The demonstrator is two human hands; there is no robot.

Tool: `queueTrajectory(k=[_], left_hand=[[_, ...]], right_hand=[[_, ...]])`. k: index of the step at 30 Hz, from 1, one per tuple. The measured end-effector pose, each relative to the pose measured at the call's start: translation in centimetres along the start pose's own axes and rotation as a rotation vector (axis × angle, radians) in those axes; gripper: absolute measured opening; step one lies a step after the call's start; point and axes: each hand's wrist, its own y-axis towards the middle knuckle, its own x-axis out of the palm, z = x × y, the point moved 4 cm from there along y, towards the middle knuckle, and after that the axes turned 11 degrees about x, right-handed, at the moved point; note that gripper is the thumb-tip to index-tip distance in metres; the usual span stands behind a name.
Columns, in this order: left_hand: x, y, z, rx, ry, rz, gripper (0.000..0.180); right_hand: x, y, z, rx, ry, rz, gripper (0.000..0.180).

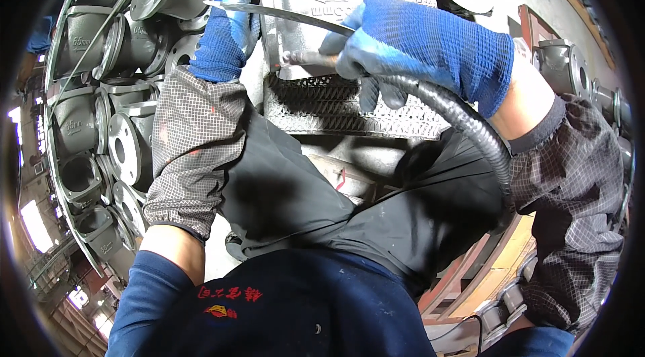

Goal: The person picks up a metal pipe fitting from a pile and places it on a work surface. Using a rotary tool, they grind the inner and outer surfaces of the fitting, turning and repositioning the object by hand to reach different areas.

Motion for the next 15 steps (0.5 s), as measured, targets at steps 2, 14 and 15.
queueTrajectory(k=[2, 14, 15], left_hand=[[-0.10, 0.01, 0.05, 0.002, 0.001, 0.004, 0.046], [-0.23, 0.05, 0.15, 0.009, 0.024, 0.008, 0.045], [-0.37, -0.03, 0.20, 0.011, 0.030, 0.010, 0.045]], right_hand=[[-0.03, 0.15, 0.00, 0.004, 0.009, -0.005, 0.040], [0.38, 0.27, -0.48, 0.000, -0.050, 0.033, 0.040], [0.21, 0.29, -0.54, 0.001, -0.060, 0.040, 0.040]])
